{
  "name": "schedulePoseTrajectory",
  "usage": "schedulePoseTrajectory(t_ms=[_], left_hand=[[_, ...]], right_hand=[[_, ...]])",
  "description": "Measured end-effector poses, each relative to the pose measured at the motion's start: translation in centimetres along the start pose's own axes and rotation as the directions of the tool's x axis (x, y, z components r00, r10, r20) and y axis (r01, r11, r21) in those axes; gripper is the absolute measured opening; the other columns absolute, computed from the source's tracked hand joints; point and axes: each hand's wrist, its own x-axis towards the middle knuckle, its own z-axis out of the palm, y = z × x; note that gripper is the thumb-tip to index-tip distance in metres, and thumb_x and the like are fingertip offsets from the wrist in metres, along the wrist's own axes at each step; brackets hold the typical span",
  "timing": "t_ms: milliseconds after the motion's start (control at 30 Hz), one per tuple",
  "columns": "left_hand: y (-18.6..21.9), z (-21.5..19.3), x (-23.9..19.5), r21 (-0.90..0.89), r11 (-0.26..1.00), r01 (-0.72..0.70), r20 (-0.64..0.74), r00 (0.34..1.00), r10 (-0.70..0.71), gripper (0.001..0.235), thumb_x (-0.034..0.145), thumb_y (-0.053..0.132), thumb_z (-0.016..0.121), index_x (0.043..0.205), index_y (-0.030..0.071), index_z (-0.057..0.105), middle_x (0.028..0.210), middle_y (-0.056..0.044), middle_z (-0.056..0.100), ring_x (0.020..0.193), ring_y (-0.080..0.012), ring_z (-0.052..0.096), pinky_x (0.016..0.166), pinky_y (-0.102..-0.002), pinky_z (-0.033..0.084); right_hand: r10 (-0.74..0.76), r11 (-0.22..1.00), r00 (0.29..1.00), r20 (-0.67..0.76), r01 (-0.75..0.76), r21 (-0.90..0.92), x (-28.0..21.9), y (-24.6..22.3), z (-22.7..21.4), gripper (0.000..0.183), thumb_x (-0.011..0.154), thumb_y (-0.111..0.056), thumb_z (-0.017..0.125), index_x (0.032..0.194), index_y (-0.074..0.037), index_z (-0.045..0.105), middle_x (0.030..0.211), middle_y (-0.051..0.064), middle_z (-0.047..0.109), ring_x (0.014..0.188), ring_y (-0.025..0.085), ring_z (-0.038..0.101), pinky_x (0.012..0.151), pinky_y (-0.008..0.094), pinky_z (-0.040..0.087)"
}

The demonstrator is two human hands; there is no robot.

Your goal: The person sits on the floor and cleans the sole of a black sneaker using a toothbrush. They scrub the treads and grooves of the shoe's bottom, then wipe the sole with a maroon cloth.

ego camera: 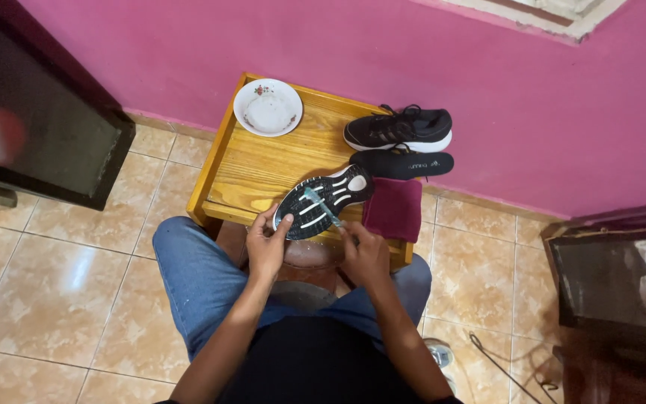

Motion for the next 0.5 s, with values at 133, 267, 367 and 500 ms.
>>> schedulePoseTrajectory(t_ms=[133, 267, 367, 500], left_hand=[[-0.8, 0.0, 0.4, -0.066, 0.998, -0.01, -0.013, 1.0, 0.009, 0.044, 0.081, 0.022, 0.086, 0.123, 0.015, 0.073, 0.088, -0.012, 0.071, 0.084, -0.0199, 0.068, 0.078, -0.036, 0.059], [-0.5, 0.1, 0.4, -0.058, 0.998, -0.017, -0.005, 1.0, 0.017, 0.045, 0.081, 0.022, 0.086, 0.123, 0.014, 0.073, 0.086, -0.011, 0.072, 0.083, -0.0195, 0.069, 0.076, -0.034, 0.059], [-0.6, -0.1, 0.1, -0.088, 0.996, -0.015, -0.007, 1.0, 0.015, 0.045, 0.082, 0.021, 0.085, 0.124, 0.013, 0.073, 0.086, -0.011, 0.071, 0.082, -0.0184, 0.068, 0.076, -0.034, 0.059], [-0.1, -0.1, -0.3, -0.168, 0.982, 0.088, 0.032, 0.996, -0.084, 0.044, 0.084, 0.019, 0.083, 0.125, 0.011, 0.07, 0.085, -0.009, 0.066, 0.07, -0.0154, 0.064, 0.054, -0.026, 0.059]], right_hand=[[-0.147, 0.985, 0.988, 0.038, 0.15, -0.087, -0.2, -1.0, 0.5, 0.007, 0.092, -0.022, 0.072, 0.085, -0.019, 0.07, 0.067, 0.012, 0.073, 0.069, 0.036, 0.074, 0.065, 0.044, 0.058], [-0.086, 0.996, 0.996, 0.018, 0.086, -0.037, 0.2, -1.7, 0.2, 0.007, 0.093, -0.021, 0.071, 0.089, -0.016, 0.071, 0.069, 0.015, 0.074, 0.069, 0.039, 0.073, 0.065, 0.049, 0.057], [-0.082, 0.997, 0.996, 0.047, 0.082, -0.002, -0.3, -0.9, 1.4, 0.006, 0.094, -0.024, 0.07, 0.092, -0.019, 0.072, 0.072, 0.013, 0.075, 0.071, 0.039, 0.074, 0.066, 0.049, 0.057], [0.082, 0.996, 0.996, 0.021, -0.081, -0.03, -0.4, 0.1, 1.0, 0.013, 0.094, -0.033, 0.07, 0.093, -0.02, 0.073, 0.078, 0.015, 0.077, 0.081, 0.041, 0.074, 0.075, 0.053, 0.057]])
